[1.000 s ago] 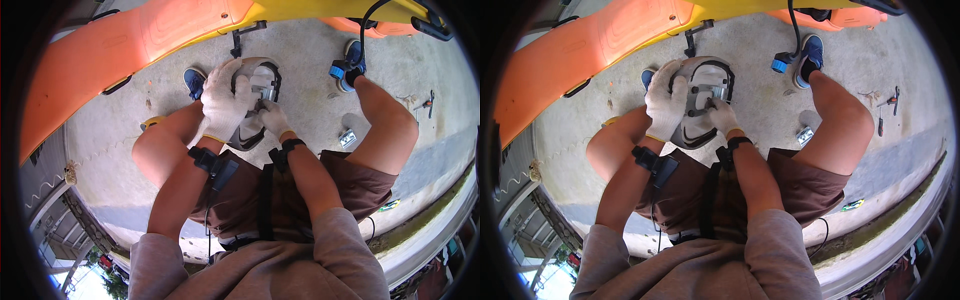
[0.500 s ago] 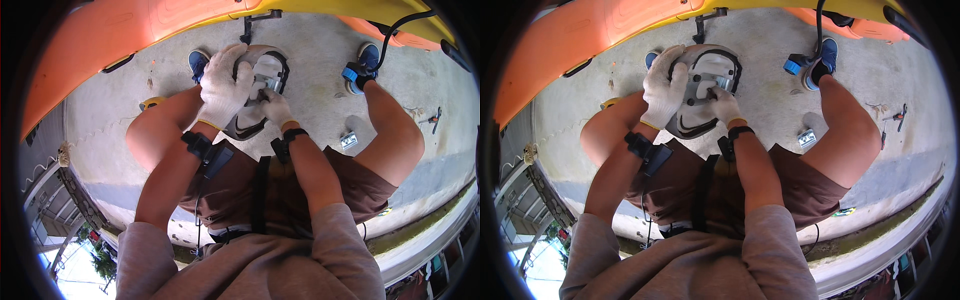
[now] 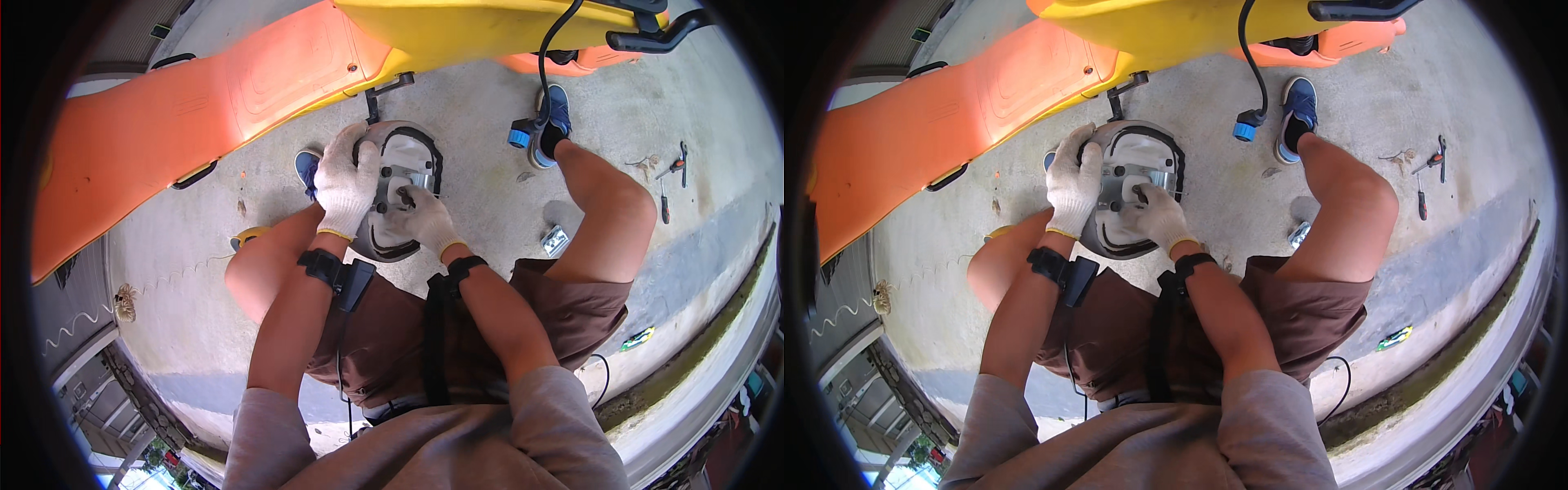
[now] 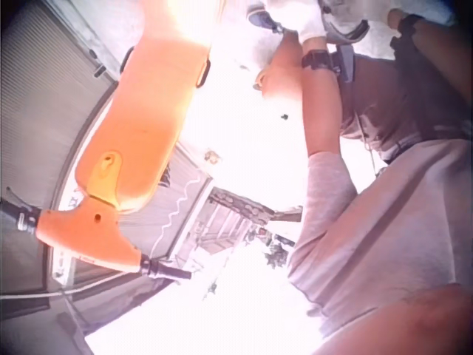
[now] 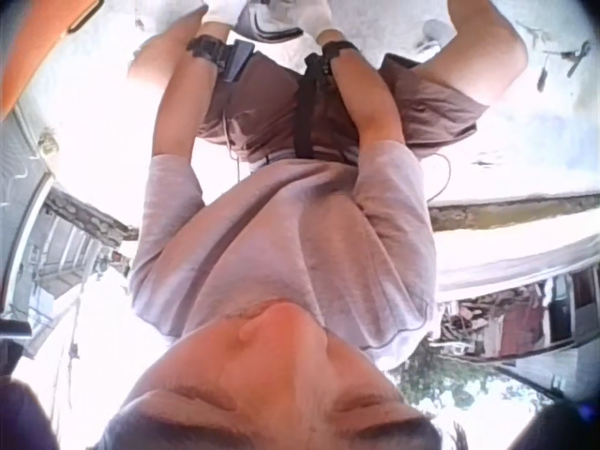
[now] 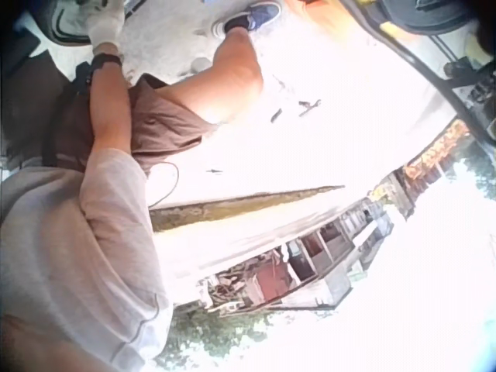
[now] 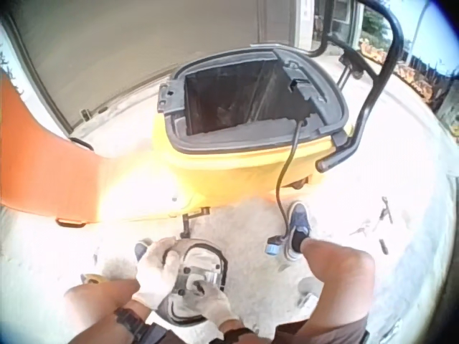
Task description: The recorder is repairing or inspecting a component of an electric scooter, involving checking screws and using a power drill.
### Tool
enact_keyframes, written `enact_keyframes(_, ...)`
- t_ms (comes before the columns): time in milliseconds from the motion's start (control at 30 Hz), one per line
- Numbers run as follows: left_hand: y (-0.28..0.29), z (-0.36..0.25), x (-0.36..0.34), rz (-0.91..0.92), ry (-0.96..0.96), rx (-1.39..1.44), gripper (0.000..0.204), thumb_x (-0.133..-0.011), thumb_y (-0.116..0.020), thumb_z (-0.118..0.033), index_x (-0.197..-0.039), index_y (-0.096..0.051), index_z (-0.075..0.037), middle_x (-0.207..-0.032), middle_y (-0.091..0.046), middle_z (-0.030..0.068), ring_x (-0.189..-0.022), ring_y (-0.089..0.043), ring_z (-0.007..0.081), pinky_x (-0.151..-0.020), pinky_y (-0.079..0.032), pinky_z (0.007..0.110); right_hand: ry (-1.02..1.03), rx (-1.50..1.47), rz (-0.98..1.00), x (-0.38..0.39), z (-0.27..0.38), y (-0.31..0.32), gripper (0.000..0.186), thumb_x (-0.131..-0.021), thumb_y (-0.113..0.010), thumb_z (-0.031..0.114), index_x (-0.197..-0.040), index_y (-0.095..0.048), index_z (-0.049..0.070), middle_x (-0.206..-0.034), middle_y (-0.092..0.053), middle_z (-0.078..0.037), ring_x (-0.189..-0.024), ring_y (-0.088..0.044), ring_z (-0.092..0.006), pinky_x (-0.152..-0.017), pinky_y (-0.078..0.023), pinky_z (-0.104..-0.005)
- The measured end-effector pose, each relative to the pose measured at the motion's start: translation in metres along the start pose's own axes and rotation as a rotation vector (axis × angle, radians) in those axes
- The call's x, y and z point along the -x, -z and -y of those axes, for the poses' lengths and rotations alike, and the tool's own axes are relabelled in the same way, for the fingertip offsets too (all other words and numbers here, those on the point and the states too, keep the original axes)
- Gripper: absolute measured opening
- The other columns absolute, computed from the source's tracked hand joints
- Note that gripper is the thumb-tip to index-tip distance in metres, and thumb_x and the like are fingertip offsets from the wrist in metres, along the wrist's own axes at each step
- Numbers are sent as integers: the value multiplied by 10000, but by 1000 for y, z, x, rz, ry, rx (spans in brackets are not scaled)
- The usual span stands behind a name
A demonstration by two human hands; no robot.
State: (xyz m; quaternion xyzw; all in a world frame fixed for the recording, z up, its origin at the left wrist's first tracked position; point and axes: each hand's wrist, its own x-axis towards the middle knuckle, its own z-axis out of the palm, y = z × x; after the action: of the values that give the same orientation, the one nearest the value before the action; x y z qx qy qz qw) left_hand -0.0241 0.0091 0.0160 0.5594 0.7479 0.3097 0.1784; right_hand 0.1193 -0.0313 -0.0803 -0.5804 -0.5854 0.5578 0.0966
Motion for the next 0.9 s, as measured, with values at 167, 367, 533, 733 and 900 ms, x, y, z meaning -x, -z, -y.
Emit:
enact_keyframes(167, -2, -2, 8, -12, -34, 20, 379, -876, -571, -249, -1195, -664, -68, -1236, -649, 156, -1169, -600, 331, -1032, -446, 401, -166, -311, -153, -19, -16, 4, 475, -837, -609, 377, -1212, -647, 87, -1125, -690, -206, -1085, -650, -370, -951, -504, -412)
enact_keyframes(367, 2, -7, 18, 13, -57, -11, 365, -863, -586, -189, -1206, -652, -82, -1250, -636, 159, -1187, -579, 337, -1052, -422, 417, -273, -76, -397, -61, -45, 7, 408, -856, -534, 294, -1197, -652, 102, -1113, -675, -238, -1060, -638, -420, -929, -501, -470)
enact_keyframes(533, 8, -10, 21, 43, -125, -16, 370, -876, -570, -107, -1226, -612, 8, -1260, -619, 203, -1194, -587, 341, -1049, -444, 401, -291, -84, -238, -76, -81, 18, 447, -847, -536, 340, -1198, -646, 87, -1156, -666, -232, -1109, -621, -410, -961, -489, -462)
enact_keyframes(733, 10, -15, 20, 75, -214, -111, 438, -816, -616, -103, -1240, -595, 1, -1286, -599, 204, -1209, -570, 362, -1057, -433, 415, -197, 57, -18, -77, -70, 22, 626, -745, -708, 383, -1278, -596, 74, -1227, -650, -205, -1164, -614, -347, -987, -488, -410)
enact_keyframes(900, 14, -25, 24, 145, -243, -211, 561, -777, -661, -125, -1320, -553, -31, -1344, -554, 198, -1240, -535, 376, -1069, -414, 439, -87, 112, 51, -80, -67, 35, 728, -714, -759, 446, -1297, -577, 49, -1201, -657, -217, -1139, -628, -351, -981, -489, -406)
